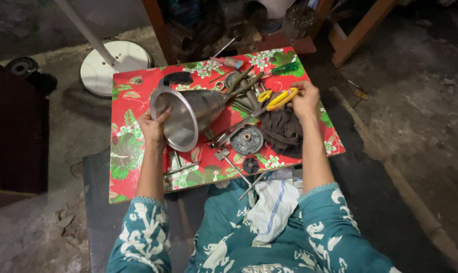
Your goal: The person dismantles a metal blender jar base using pliers and a screwdriver, cuts a strip of material with scissors, and manipulates internal mechanical components and wiring by hand.
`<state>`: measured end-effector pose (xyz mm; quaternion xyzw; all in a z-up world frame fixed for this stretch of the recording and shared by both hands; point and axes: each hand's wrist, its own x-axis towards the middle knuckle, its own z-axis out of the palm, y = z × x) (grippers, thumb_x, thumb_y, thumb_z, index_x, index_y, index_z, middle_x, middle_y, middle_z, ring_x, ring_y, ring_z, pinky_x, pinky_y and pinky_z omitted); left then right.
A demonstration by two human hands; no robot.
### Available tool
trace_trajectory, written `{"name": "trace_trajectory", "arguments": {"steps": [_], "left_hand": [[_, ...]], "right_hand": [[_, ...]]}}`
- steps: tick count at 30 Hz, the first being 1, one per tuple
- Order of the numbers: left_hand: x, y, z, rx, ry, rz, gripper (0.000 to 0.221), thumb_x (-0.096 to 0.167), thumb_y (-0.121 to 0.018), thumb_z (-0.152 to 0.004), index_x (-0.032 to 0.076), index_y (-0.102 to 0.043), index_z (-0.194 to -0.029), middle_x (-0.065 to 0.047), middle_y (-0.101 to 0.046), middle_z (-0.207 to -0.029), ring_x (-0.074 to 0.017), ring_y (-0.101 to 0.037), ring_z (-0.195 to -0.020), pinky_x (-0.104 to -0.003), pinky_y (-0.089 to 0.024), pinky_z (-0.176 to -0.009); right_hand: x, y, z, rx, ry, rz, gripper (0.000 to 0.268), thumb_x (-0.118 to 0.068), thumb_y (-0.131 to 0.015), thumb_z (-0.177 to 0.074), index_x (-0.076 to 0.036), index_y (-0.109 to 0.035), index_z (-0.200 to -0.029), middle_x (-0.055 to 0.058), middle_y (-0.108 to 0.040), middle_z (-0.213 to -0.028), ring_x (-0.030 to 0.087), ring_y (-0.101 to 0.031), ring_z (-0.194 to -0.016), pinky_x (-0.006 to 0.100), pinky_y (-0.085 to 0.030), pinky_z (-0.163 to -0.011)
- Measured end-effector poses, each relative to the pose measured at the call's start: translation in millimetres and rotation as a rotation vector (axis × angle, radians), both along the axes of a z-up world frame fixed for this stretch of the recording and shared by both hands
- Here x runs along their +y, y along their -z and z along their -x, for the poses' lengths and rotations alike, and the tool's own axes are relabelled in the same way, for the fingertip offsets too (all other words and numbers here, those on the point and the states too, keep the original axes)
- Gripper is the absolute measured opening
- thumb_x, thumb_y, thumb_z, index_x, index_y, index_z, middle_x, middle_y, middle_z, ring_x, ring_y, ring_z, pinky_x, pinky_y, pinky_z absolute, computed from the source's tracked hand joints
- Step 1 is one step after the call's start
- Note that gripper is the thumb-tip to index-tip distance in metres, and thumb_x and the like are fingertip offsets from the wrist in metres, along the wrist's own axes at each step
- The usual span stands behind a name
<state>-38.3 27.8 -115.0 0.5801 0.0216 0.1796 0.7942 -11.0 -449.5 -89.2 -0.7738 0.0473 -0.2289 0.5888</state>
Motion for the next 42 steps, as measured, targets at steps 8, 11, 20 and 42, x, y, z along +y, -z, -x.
{"name": "trace_trajectory", "arguments": {"steps": [8,11,20,42], "left_hand": [[-6,-19,-1,-0.082,-0.147,-0.338,0.031,0.009,-0.087,-0.083,-0.001,-0.073,-0.108,-0.006,-0.076,-0.098,-0.0133,-0.07,-0.086,-0.03,-0.056,-0.081],[-18,-24,16,-0.076,-0.32,-0.502,0.044,0.008,-0.089,-0.076,-0.001,-0.068,-0.114,-0.01,-0.074,-0.103,-0.0207,-0.07,-0.094,-0.033,-0.055,-0.087],[-34,-62,41,-0.08,-0.545,-0.597,0.049,0.007,-0.077,-0.085,-0.001,-0.061,-0.13,-0.017,-0.061,-0.12,-0.0286,-0.063,-0.108,-0.036,-0.052,-0.098],[-70,-88,57,-0.097,-0.321,-0.382,0.031,0.022,-0.068,-0.105,-0.002,-0.066,-0.087,-0.002,-0.062,-0.074,-0.0073,-0.048,-0.067,-0.03,-0.041,-0.058]], "right_hand": [[6,-62,57,-0.052,0.107,0.642,0.031,0.003,-0.062,-0.083,0.0,-0.068,-0.113,0.019,-0.073,-0.095,0.036,-0.074,-0.09,0.042,-0.057,-0.079],[33,-86,83,-0.364,0.187,0.855,0.036,0.003,-0.065,-0.078,0.0,-0.067,-0.114,0.021,-0.072,-0.103,0.042,-0.069,-0.097,0.046,-0.054,-0.082],[122,-118,152,0.015,-0.553,0.627,0.019,-0.022,-0.074,-0.087,-0.005,-0.071,-0.095,0.013,-0.074,-0.082,0.028,-0.075,-0.073,0.041,-0.058,-0.067],[188,-67,203,0.004,-0.483,1.032,0.018,-0.011,-0.067,-0.071,0.004,-0.064,-0.08,0.026,-0.067,-0.07,0.044,-0.069,-0.068,0.053,-0.053,-0.063]]}}
